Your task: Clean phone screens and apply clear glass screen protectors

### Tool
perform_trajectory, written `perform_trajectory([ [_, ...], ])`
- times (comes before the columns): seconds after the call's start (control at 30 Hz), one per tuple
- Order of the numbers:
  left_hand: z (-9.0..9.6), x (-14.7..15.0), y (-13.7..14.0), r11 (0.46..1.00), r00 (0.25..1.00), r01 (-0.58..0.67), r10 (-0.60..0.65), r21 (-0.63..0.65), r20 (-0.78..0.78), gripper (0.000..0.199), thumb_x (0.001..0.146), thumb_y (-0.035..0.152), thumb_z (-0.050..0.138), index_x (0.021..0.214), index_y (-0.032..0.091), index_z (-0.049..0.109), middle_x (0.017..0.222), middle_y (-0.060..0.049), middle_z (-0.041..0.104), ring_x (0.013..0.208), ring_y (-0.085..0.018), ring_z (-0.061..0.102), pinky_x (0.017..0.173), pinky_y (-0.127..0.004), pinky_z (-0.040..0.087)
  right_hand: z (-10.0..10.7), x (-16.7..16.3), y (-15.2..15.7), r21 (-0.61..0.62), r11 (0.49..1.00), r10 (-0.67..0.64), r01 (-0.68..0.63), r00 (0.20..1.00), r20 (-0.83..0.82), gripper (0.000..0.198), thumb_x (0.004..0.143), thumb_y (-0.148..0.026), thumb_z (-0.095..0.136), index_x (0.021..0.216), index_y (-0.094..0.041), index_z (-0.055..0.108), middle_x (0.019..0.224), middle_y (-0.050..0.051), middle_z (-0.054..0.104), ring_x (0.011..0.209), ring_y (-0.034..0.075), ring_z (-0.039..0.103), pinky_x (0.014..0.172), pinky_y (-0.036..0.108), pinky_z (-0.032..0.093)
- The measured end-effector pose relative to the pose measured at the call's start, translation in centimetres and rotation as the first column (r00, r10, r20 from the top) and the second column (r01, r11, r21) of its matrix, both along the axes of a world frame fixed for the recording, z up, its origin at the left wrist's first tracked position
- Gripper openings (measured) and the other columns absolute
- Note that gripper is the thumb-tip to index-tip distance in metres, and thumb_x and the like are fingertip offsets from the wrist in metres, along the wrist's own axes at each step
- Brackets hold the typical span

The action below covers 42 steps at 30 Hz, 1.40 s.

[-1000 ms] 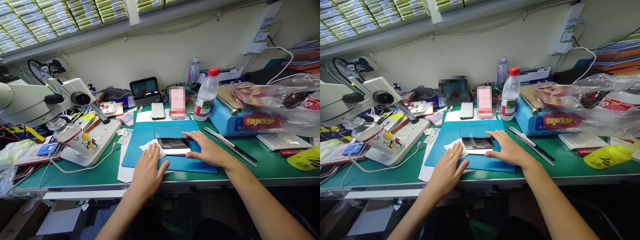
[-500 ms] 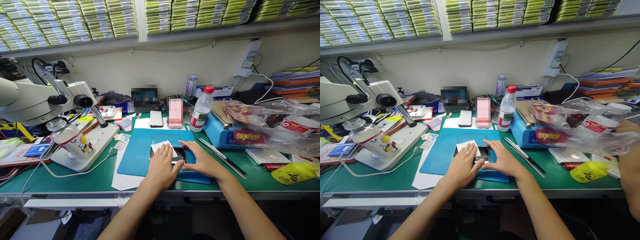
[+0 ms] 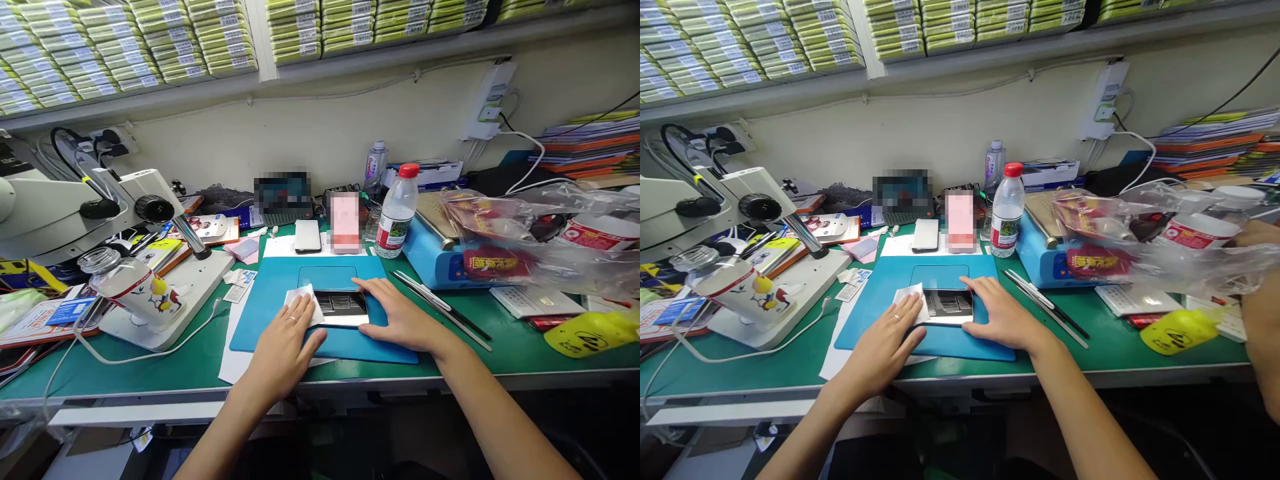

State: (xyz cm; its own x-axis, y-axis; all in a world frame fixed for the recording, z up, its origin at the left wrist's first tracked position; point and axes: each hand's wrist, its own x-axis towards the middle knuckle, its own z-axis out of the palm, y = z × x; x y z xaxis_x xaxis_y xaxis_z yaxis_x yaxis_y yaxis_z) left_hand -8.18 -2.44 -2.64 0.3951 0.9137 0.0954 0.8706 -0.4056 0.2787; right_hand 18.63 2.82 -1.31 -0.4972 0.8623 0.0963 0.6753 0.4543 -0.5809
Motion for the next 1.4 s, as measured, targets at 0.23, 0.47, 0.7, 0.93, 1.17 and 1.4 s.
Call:
perform_trajectory([
  [0.23, 0.3, 0.2, 0.6, 0.998, 0.998, -0.064, 0.064, 0.016, -0.020, 0.061, 0.109, 0.050, 0.032, 0.155, 0.011, 0.042, 0.162, -0.015, 0.036, 0.153, -0.029, 0.030, 0.124, -0.051, 0.031, 0.0, 0.0, 0.1, 0.017, 1.000, 0.004, -0.004, 1.000, 0.002, 0.079, 0.082, -0.048, 0.070, 0.154, -0.031, 0.042, 0.135, 0.010, 0.058, 0.131, 0.035, 0.051, 0.111, 0.054, 0.043],
  [0.47, 1.0, 5.7, 1.7, 0.998, 0.997, 0.066, -0.067, 0.020, 0.038, 0.072, 0.106, 0.057, 0.032, 0.153, 0.004, 0.042, 0.160, -0.018, 0.039, 0.152, -0.032, 0.034, 0.124, -0.047, 0.032, -0.4, -0.1, 0.2, 0.026, 1.000, 0.011, -0.010, 1.000, -0.014, 0.083, 0.081, -0.049, 0.071, 0.154, -0.025, 0.039, 0.132, 0.013, 0.060, 0.127, 0.034, 0.054, 0.111, 0.055, 0.043],
  [0.7, 0.7, 10.2, 2.0, 0.995, 0.994, 0.068, -0.073, 0.068, 0.079, 0.082, 0.104, 0.065, 0.026, 0.151, -0.001, 0.045, 0.157, -0.023, 0.043, 0.150, -0.035, 0.036, 0.123, -0.048, 0.032, -2.0, 0.4, 1.1, 0.080, 0.997, 0.012, -0.009, 0.999, -0.035, 0.087, 0.085, -0.057, 0.066, 0.159, -0.030, 0.029, 0.132, 0.013, 0.060, 0.125, 0.037, 0.056, 0.107, 0.061, 0.045],
  [0.93, -0.1, 10.6, 0.6, 0.997, 0.994, 0.009, -0.016, 0.073, 0.104, 0.081, 0.105, 0.062, 0.025, 0.152, -0.002, 0.043, 0.159, -0.022, 0.041, 0.151, -0.035, 0.035, 0.123, -0.049, 0.032, -1.2, 0.1, 0.6, 0.059, 0.998, 0.015, -0.013, 1.000, -0.026, 0.084, 0.084, -0.044, 0.067, 0.159, -0.030, 0.030, 0.125, 0.010, 0.060, 0.123, 0.033, 0.056, 0.110, 0.058, 0.044],
  [1.17, -0.5, 5.5, -1.8, 0.995, 0.994, 0.065, -0.071, 0.069, 0.079, 0.067, 0.107, 0.057, 0.031, 0.153, 0.010, 0.044, 0.161, -0.013, 0.040, 0.152, -0.029, 0.034, 0.124, -0.048, 0.032, -0.6, -0.1, 0.2, 0.034, 0.999, 0.012, -0.011, 1.000, -0.017, 0.088, 0.082, -0.045, 0.070, 0.159, -0.032, 0.030, 0.128, 0.009, 0.059, 0.126, 0.033, 0.053, 0.111, 0.056, 0.042],
  [1.4, -0.2, 1.0, -1.6, 0.998, 0.999, -0.033, 0.033, 0.045, -0.002, 0.055, 0.109, 0.045, 0.033, 0.152, 0.013, 0.044, 0.161, -0.012, 0.039, 0.152, -0.027, 0.035, 0.124, -0.052, 0.030, -0.8, 0.1, 0.3, 0.025, 1.000, 0.019, -0.019, 1.000, -0.009, 0.087, 0.083, -0.048, 0.070, 0.160, -0.033, 0.030, 0.132, 0.009, 0.057, 0.131, 0.034, 0.050, 0.113, 0.055, 0.040],
])
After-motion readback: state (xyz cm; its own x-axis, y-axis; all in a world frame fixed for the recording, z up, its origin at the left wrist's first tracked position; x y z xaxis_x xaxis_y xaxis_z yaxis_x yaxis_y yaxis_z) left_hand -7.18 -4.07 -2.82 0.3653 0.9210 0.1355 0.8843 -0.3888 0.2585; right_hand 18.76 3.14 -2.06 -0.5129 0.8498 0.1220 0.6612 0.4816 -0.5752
